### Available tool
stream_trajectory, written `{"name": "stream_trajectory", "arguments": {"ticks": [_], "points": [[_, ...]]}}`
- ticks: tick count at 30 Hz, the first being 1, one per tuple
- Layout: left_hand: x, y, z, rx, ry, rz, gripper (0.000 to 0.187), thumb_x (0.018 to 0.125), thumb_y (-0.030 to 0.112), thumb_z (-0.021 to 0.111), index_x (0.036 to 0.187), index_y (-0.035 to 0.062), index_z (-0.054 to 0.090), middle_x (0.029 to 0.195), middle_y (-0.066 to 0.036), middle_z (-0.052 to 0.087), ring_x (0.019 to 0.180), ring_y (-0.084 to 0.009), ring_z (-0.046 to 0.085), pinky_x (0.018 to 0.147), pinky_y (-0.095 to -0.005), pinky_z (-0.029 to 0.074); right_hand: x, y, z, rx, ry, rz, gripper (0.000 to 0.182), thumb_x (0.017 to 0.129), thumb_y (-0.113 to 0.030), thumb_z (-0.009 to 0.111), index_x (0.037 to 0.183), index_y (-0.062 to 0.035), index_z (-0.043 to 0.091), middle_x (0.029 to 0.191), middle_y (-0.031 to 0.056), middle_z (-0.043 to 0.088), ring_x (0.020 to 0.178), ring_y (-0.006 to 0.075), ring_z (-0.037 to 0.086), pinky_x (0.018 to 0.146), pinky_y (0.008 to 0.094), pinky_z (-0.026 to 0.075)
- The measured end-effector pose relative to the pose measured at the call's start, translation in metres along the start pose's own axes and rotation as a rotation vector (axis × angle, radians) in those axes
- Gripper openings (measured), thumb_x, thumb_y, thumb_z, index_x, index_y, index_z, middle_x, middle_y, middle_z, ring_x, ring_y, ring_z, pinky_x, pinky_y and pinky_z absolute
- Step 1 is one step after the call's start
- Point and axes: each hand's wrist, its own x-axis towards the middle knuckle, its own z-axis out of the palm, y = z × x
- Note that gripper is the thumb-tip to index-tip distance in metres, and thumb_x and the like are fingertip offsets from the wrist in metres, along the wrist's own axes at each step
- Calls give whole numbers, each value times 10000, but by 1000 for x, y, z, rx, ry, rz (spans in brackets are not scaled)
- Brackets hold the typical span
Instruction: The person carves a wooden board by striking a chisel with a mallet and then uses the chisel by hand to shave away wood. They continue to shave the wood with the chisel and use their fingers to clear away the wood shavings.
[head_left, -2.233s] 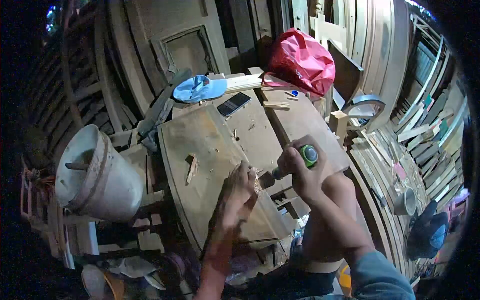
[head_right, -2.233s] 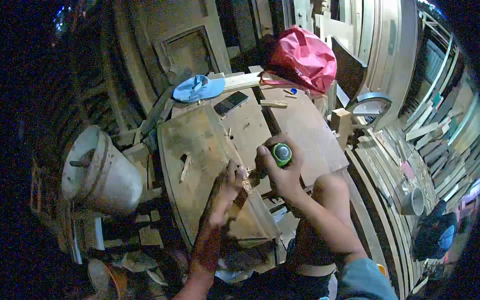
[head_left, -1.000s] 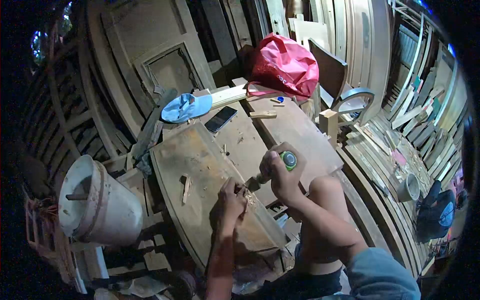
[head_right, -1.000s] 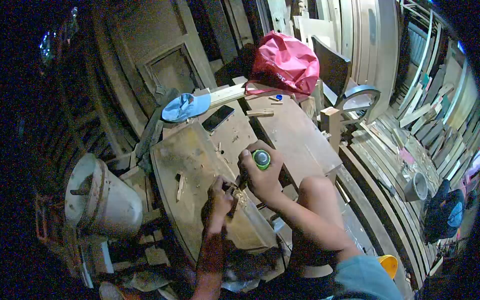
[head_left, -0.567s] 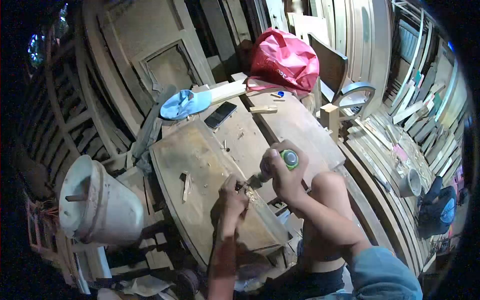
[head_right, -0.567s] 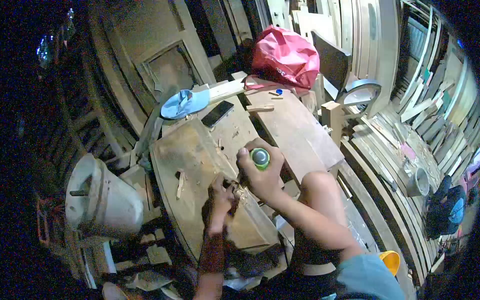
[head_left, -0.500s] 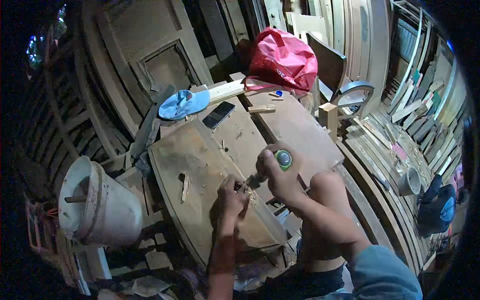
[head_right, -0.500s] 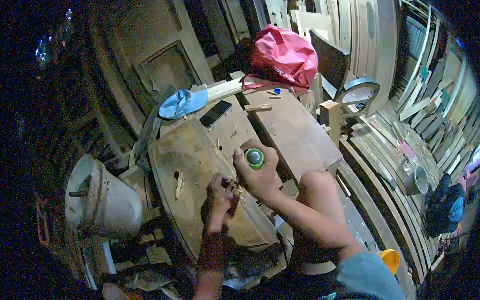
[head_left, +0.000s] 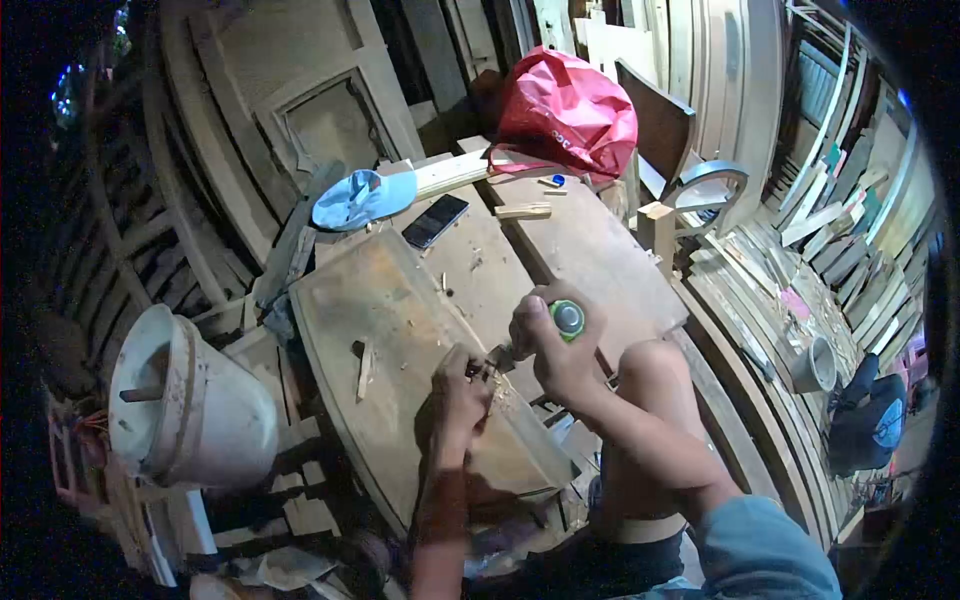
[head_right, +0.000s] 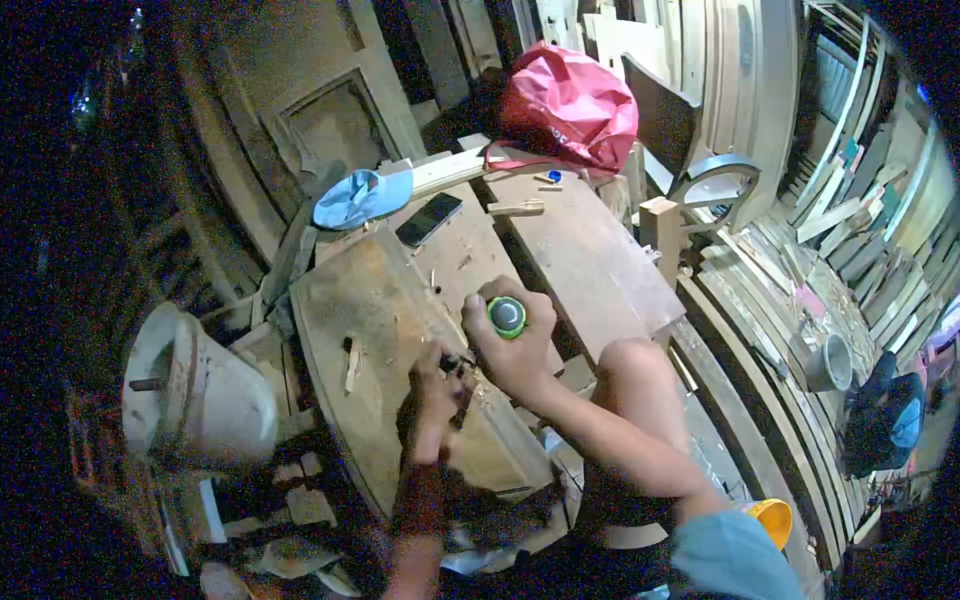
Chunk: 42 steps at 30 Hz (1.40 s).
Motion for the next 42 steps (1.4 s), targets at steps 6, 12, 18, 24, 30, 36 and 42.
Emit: {"name": "stream_trajectory", "arguments": {"ticks": [6, 12, 18, 24, 30, 36, 42], "points": [[-2, 7, -3, 50, 101, 95, 143, 681, -15, 609, 771, 19, 503, 720, -176, 541, 689, -381, 548, 616, -434, 431, -1, 3, 3, -15, 10, -14, 198, 848, -79, 631, 688, 2, 546, 565, 15, 539, 505, 57, 469, 472, 234, 378], [-1, 1, -3, -23, 1, 3, 149, 666, 3, 603, 774, 17, 500, 722, -184, 527, 705, -389, 540, 626, -437, 430, -4, 0, 5, -48, 17, -21, 195, 844, -76, 628, 683, 0, 549, 578, 29, 560, 518, 64, 504, 496, 232, 402], [1, 2, -3, -55, -6, -39, 150, 637, -13, 596, 753, 16, 505, 723, -181, 529, 699, -380, 543, 625, -429, 432, -3, -11, 4, 116, 34, -8, 188, 830, -84, 636, 689, 2, 548, 553, 49, 545, 506, 80, 515, 493, 241, 403], [-3, -6, 5, 109, 87, 79, 174, 701, 36, 612, 838, 8, 509, 803, -187, 574, 782, -394, 560, 719, -433, 452, -4, -4, 2, -43, -11, -16, 187, 833, -73, 629, 685, 4, 545, 565, 46, 541, 508, 83, 500, 491, 239, 390], [1, -8, 7, -30, -55, -61, 167, 682, 16, 633, 787, 34, 503, 731, -153, 561, 708, -342, 562, 657, -420, 441, -2, 4, 4, -146, -27, -13, 175, 823, -64, 628, 680, -2, 548, 565, 47, 551, 502, 92, 511, 496, 243, 397], [0, -6, 1, 12, -65, -40, 211, 654, 31, 636, 834, 8, 530, 782, -183, 566, 737, -389, 538, 684, -433, 440, -1, 4, 3, -118, 32, -71, 189, 815, -101, 651, 678, -9, 558, 541, 54, 528, 480, 104, 500, 490, 249, 395], [0, -2, 4, -20, 59, 65, 144, 660, 8, 595, 746, 27, 481, 702, -163, 517, 666, -373, 530, 603, -429, 422, 3, 5, 6, -117, 29, -23, 182, 828, -102, 641, 696, -2, 565, 550, 35, 547, 504, 71, 510, 488, 237, 394]]}}
